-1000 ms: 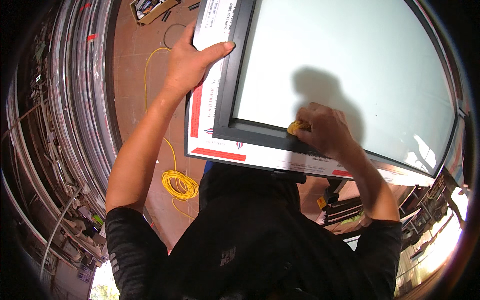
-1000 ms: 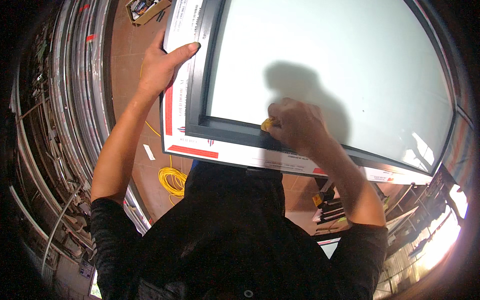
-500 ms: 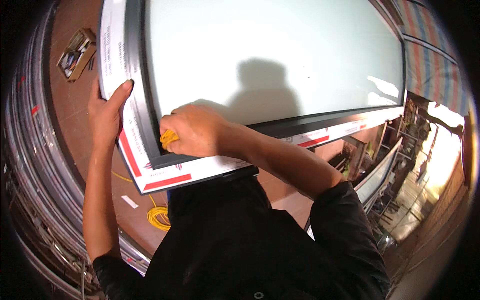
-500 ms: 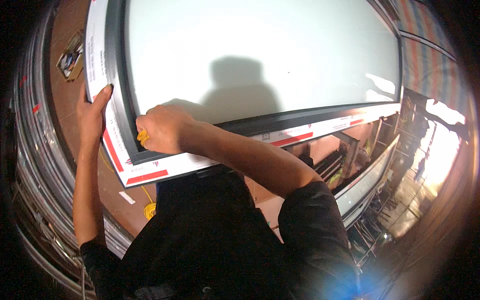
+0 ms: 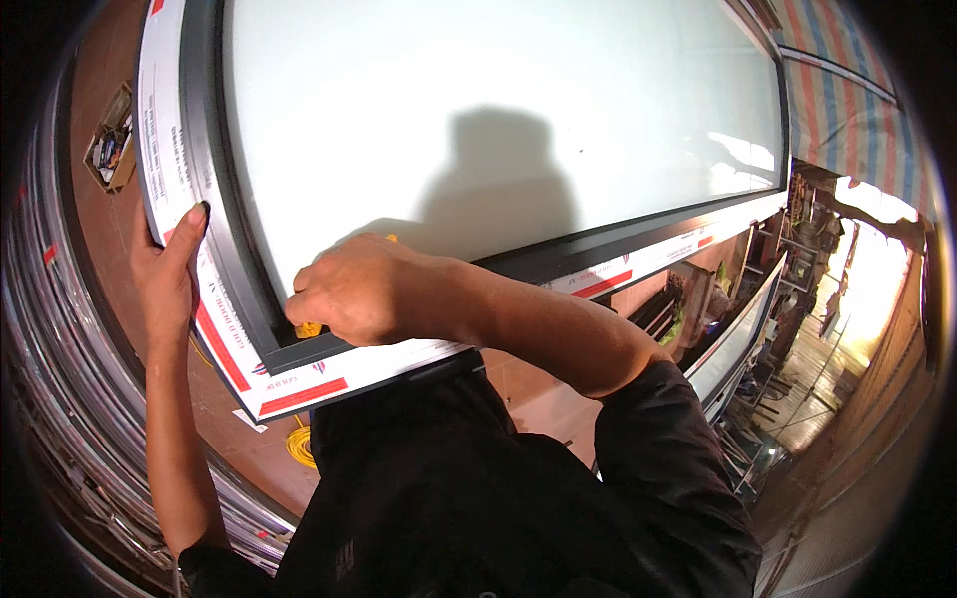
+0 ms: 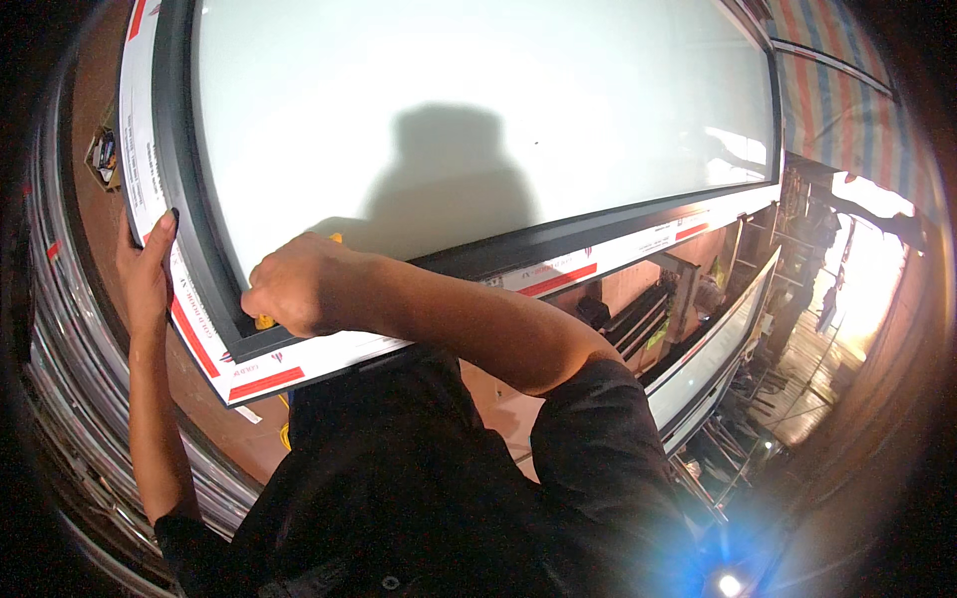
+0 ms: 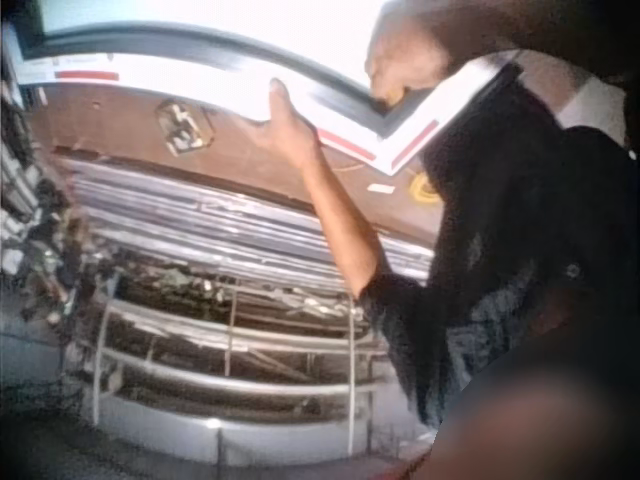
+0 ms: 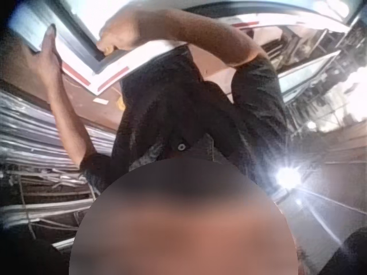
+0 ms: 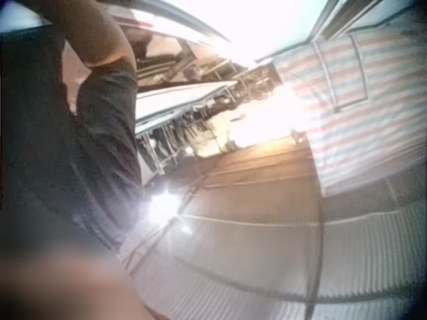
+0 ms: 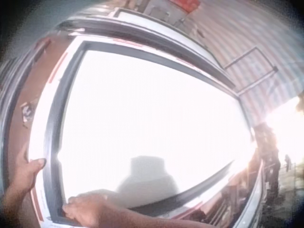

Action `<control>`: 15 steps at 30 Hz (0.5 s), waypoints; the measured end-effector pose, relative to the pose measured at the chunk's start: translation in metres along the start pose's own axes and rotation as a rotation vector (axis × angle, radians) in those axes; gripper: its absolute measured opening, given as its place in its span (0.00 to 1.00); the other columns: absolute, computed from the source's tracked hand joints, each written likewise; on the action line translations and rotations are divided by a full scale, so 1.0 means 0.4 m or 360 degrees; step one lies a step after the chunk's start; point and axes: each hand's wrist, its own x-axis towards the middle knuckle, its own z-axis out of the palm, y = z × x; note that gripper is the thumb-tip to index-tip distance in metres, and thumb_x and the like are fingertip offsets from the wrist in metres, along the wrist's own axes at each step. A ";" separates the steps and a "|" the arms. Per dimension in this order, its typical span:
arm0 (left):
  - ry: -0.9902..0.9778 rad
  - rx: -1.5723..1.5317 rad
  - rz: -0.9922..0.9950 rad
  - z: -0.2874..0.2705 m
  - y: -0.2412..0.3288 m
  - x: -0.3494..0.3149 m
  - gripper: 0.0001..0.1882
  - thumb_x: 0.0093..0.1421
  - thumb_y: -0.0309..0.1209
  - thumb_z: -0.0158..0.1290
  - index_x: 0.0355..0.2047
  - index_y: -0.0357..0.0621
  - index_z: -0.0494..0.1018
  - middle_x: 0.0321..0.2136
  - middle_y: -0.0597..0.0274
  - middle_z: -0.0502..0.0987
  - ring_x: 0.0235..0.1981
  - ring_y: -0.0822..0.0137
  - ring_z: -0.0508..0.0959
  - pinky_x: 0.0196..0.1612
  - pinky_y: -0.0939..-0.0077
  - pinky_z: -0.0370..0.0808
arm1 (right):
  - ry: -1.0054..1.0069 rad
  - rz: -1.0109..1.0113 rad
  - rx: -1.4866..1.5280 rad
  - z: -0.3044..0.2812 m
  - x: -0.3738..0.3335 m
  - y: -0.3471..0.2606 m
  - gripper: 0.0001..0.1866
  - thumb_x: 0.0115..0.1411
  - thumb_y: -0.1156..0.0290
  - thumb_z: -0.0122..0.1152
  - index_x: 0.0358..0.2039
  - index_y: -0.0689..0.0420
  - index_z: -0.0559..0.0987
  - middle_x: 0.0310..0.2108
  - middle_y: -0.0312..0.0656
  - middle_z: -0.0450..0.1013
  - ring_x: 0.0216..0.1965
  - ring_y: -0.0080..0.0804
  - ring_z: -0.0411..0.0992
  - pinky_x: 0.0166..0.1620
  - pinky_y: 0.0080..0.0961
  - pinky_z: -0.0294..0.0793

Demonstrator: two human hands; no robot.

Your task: The person wipes the frames and glass surfaces of several window units with a yellow cloth. They handle each unit one at a time, wiping edges and corners, then move to the next unit and repeat the process.

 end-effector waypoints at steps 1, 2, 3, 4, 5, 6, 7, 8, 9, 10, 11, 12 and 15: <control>0.0022 -0.0019 -0.0023 -0.003 -0.002 0.002 0.30 0.62 0.28 0.65 0.62 0.30 0.67 0.51 0.49 0.79 0.49 0.66 0.79 0.55 0.73 0.75 | -0.0008 -0.0011 -0.0012 -0.009 -0.016 0.008 0.10 0.56 0.76 0.59 0.38 0.57 0.82 0.34 0.44 0.79 0.39 0.43 0.80 0.40 0.40 0.79; 0.0062 0.0104 -0.0035 -0.008 -0.005 0.000 0.31 0.63 0.30 0.65 0.62 0.29 0.67 0.51 0.48 0.78 0.49 0.64 0.79 0.56 0.72 0.74 | 0.0070 -0.0038 -0.0014 -0.020 -0.043 0.021 0.10 0.56 0.77 0.59 0.38 0.57 0.82 0.34 0.43 0.79 0.39 0.42 0.80 0.40 0.40 0.79; 0.0038 0.0148 -0.0004 -0.015 -0.009 0.000 0.32 0.63 0.32 0.65 0.62 0.29 0.66 0.51 0.47 0.78 0.50 0.63 0.79 0.56 0.71 0.74 | 0.0147 -0.0063 -0.0012 -0.035 -0.084 0.037 0.09 0.55 0.77 0.60 0.38 0.57 0.82 0.34 0.42 0.79 0.39 0.41 0.80 0.39 0.40 0.79; 0.0041 0.0193 -0.0021 -0.023 -0.014 0.000 0.33 0.63 0.33 0.65 0.63 0.29 0.66 0.51 0.46 0.78 0.50 0.62 0.79 0.57 0.71 0.74 | 0.0145 -0.0031 -0.0023 -0.050 -0.128 0.054 0.09 0.55 0.77 0.60 0.38 0.57 0.82 0.34 0.41 0.79 0.38 0.40 0.80 0.39 0.40 0.79; 0.0043 0.0236 -0.0039 -0.035 -0.021 0.000 0.34 0.63 0.34 0.65 0.63 0.29 0.66 0.51 0.46 0.78 0.50 0.62 0.79 0.57 0.70 0.74 | 0.0162 0.0021 -0.0064 -0.062 -0.173 0.074 0.09 0.55 0.78 0.61 0.37 0.56 0.81 0.33 0.40 0.79 0.38 0.39 0.80 0.39 0.40 0.79; 0.0073 0.0293 0.0026 -0.045 -0.031 0.000 0.36 0.64 0.38 0.64 0.65 0.29 0.64 0.52 0.45 0.78 0.51 0.61 0.79 0.57 0.69 0.73 | 0.0040 0.0169 -0.0131 -0.077 -0.220 0.095 0.09 0.54 0.79 0.62 0.36 0.55 0.81 0.32 0.39 0.79 0.37 0.38 0.80 0.39 0.40 0.80; 0.0069 0.0379 -0.0034 -0.062 -0.040 0.000 0.38 0.64 0.39 0.64 0.67 0.28 0.62 0.54 0.43 0.77 0.53 0.59 0.79 0.59 0.69 0.73 | -0.0029 0.0269 -0.0239 -0.091 -0.273 0.116 0.09 0.54 0.79 0.63 0.35 0.53 0.81 0.31 0.38 0.78 0.36 0.37 0.80 0.39 0.40 0.80; 0.0116 0.0433 -0.0025 -0.076 -0.052 0.001 0.40 0.64 0.40 0.64 0.68 0.28 0.60 0.54 0.42 0.76 0.54 0.58 0.78 0.61 0.69 0.72 | -0.0125 0.0385 -0.0356 -0.109 -0.333 0.138 0.09 0.54 0.79 0.64 0.35 0.52 0.81 0.31 0.36 0.78 0.35 0.36 0.80 0.39 0.39 0.80; 0.0194 0.0497 -0.0030 -0.093 -0.063 0.002 0.42 0.64 0.41 0.64 0.69 0.28 0.58 0.55 0.40 0.76 0.56 0.57 0.78 0.62 0.68 0.71 | -0.0214 0.0510 -0.0373 -0.133 -0.395 0.162 0.09 0.54 0.79 0.65 0.34 0.51 0.81 0.31 0.36 0.79 0.36 0.36 0.80 0.40 0.39 0.80; 0.0218 0.0514 -0.0026 -0.110 -0.075 0.002 0.43 0.65 0.42 0.63 0.70 0.27 0.57 0.56 0.39 0.76 0.57 0.57 0.77 0.63 0.67 0.71 | -0.0278 0.0613 -0.0398 -0.163 -0.465 0.191 0.09 0.53 0.79 0.66 0.34 0.51 0.81 0.31 0.36 0.79 0.36 0.36 0.80 0.41 0.39 0.80; 0.0258 0.0546 -0.0022 -0.128 -0.085 0.002 0.45 0.65 0.43 0.63 0.70 0.27 0.56 0.56 0.37 0.75 0.59 0.56 0.77 0.64 0.66 0.71 | -0.0337 0.0668 -0.0483 -0.200 -0.541 0.219 0.06 0.59 0.72 0.64 0.37 0.50 0.81 0.36 0.36 0.80 0.40 0.35 0.81 0.44 0.38 0.81; 0.0391 0.0554 -0.0097 -0.147 -0.095 0.007 0.46 0.66 0.44 0.62 0.71 0.26 0.54 0.57 0.37 0.75 0.60 0.57 0.76 0.65 0.66 0.70 | -0.0405 0.0729 -0.0572 -0.236 -0.620 0.247 0.06 0.65 0.66 0.62 0.41 0.49 0.81 0.40 0.36 0.81 0.44 0.34 0.81 0.47 0.37 0.81; 0.0323 0.0727 -0.0070 -0.208 -0.112 0.016 0.47 0.67 0.44 0.61 0.72 0.26 0.50 0.60 0.38 0.73 0.62 0.57 0.74 0.67 0.70 0.68 | -0.0219 0.1224 -0.0349 -0.339 -0.875 0.344 0.10 0.54 0.71 0.67 0.39 0.50 0.84 0.37 0.42 0.80 0.43 0.44 0.79 0.47 0.40 0.79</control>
